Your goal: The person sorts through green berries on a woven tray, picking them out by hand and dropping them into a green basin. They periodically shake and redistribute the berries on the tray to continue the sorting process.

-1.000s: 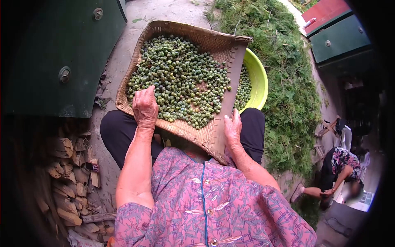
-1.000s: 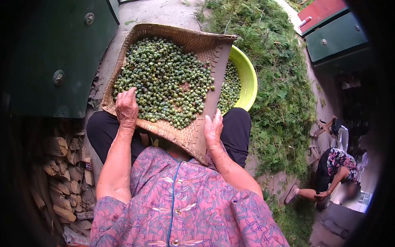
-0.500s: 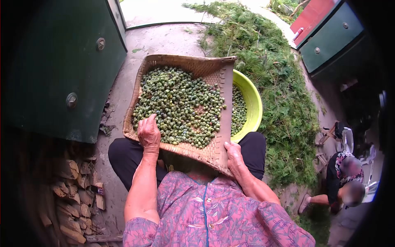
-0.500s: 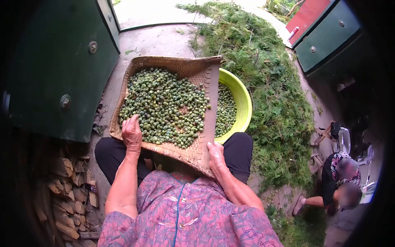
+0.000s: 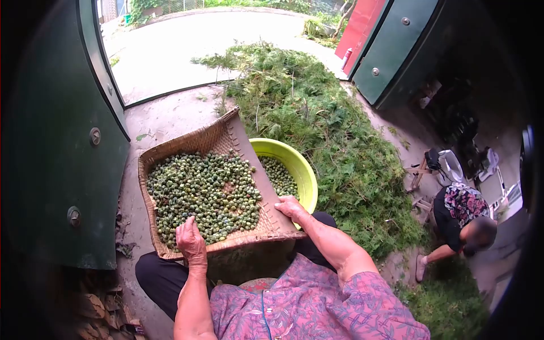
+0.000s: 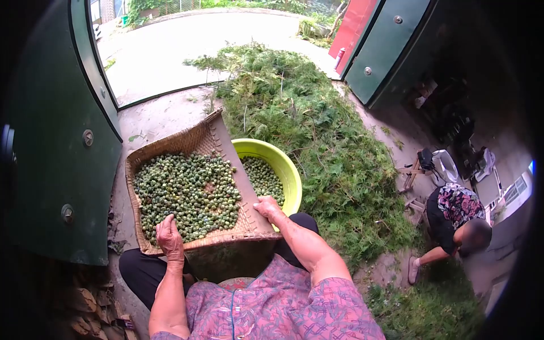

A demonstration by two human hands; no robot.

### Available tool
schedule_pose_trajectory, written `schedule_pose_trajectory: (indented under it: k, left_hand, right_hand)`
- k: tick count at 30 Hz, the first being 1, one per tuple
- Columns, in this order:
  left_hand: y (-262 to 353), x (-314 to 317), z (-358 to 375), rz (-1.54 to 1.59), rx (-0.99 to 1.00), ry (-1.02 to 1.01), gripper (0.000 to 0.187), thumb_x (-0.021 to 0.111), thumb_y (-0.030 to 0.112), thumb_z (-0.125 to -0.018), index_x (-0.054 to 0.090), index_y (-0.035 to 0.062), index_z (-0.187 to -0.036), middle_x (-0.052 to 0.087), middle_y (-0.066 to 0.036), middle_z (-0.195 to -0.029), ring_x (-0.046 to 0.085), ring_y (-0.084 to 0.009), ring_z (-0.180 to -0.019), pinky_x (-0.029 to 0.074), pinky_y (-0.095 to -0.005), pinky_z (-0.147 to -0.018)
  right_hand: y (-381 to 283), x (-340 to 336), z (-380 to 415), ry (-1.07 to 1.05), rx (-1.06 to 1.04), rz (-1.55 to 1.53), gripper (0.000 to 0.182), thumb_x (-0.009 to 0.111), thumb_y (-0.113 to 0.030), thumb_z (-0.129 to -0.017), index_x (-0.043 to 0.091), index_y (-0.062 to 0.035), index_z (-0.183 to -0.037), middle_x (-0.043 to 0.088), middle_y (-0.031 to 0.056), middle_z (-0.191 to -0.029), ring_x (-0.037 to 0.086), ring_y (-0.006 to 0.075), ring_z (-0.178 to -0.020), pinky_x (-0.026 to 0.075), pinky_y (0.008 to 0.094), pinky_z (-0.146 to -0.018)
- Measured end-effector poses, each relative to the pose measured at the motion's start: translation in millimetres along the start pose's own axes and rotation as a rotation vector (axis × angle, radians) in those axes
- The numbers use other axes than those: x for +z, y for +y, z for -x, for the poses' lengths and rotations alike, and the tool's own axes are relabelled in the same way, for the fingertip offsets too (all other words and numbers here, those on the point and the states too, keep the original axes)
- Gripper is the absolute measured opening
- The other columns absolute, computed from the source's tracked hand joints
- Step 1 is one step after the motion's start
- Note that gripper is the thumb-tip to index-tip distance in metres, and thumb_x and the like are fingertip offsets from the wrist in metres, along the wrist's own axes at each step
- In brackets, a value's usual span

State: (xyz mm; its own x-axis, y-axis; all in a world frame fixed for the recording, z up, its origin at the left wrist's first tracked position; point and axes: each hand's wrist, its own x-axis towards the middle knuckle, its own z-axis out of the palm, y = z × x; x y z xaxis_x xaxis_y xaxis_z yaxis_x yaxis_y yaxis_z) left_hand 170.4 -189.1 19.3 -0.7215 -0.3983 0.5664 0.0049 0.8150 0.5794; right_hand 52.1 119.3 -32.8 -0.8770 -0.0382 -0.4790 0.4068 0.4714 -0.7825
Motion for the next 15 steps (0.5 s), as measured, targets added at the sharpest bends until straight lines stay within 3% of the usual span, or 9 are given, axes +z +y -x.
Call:
schedule_pose_trajectory:
  k: [3, 4, 6, 8, 9, 10, 15]
  left_hand:
    - [0, 1, 6, 0.050, -0.007, 0.010, 0.016, 0.063, 0.004, -0.080, 0.065, 0.0060, -0.096, 0.063, -0.010, -0.081, 0.058, -0.0285, -0.078, 0.048, -0.0391, -0.072]
    - [1, 4, 8, 0.068, -0.003, 0.010, 0.016, 0.063, 0.004, -0.080, 0.065, 0.0061, -0.096, 0.063, -0.010, -0.082, 0.058, -0.0284, -0.078, 0.048, -0.0391, -0.072]
    - [4, 6, 5, 0.052, 0.005, -0.009, 0.016, 0.064, 0.005, -0.081, 0.066, 0.0072, -0.096, 0.063, -0.009, -0.082, 0.058, -0.0280, -0.079, 0.048, -0.0384, -0.072]
    - [3, 9, 4, 0.064, 0.011, 0.009, 0.016, 0.064, 0.005, -0.081, 0.066, 0.0078, -0.096, 0.063, -0.009, -0.082, 0.058, -0.0284, -0.078, 0.048, -0.0383, -0.071]
    - [2, 8, 3, 0.093, 0.004, 0.027, 0.016, 0.064, 0.005, -0.081, 0.066, 0.0078, -0.096, 0.063, -0.009, -0.082, 0.058, -0.0287, -0.078, 0.048, -0.0383, -0.071]
    - [0, 9, 3, 0.121, -0.013, 0.035, 0.016, 0.064, 0.005, -0.081, 0.066, 0.0078, -0.097, 0.064, -0.009, -0.082, 0.058, -0.0290, -0.078, 0.048, -0.0383, -0.070]
    - [1, 6, 2, 0.205, -0.078, 0.055, 0.016, 0.065, 0.007, -0.080, 0.068, 0.0094, -0.095, 0.066, -0.009, -0.084, 0.061, -0.0268, -0.081, 0.050, -0.0361, -0.070]
  right_hand:
    - [-20, -1, 13, 0.088, -0.026, 0.194, 0.027, 0.064, -0.024, -0.079, 0.068, -0.0105, -0.101, 0.068, 0.0133, -0.091, 0.066, 0.0265, -0.085, 0.050, 0.0371, -0.078]
    - [-28, -2, 15, 0.091, -0.025, 0.190, 0.027, 0.064, -0.024, -0.079, 0.068, -0.0105, -0.101, 0.068, 0.0133, -0.091, 0.066, 0.0265, -0.085, 0.050, 0.0371, -0.078]
    - [-40, -1, 18, 0.228, -0.074, 0.468, 0.035, 0.067, -0.021, -0.079, 0.065, -0.0083, -0.112, 0.068, 0.0154, -0.100, 0.065, 0.0260, -0.093, 0.049, 0.0351, -0.084]
    - [-36, -5, 11, 0.226, -0.132, 0.491, 0.040, 0.069, -0.022, -0.076, 0.064, -0.0070, -0.113, 0.066, 0.0187, -0.105, 0.062, 0.0301, -0.102, 0.047, 0.0363, -0.090]
    - [-31, -6, 11, 0.207, -0.133, 0.396, 0.039, 0.068, -0.021, -0.076, 0.065, -0.0062, -0.111, 0.066, 0.0178, -0.106, 0.062, 0.0304, -0.101, 0.047, 0.0363, -0.090]
    - [-32, -5, 11, 0.273, -0.186, 0.494, 0.035, 0.068, -0.022, -0.073, 0.067, -0.0082, -0.105, 0.066, 0.0182, -0.100, 0.063, 0.0334, -0.096, 0.048, 0.0401, -0.088]
    - [-31, -13, 19, 0.394, -0.381, 0.620, 0.036, 0.067, -0.024, -0.077, 0.065, -0.0076, -0.108, 0.062, 0.0206, -0.104, 0.058, 0.0354, -0.101, 0.046, 0.0425, -0.090]
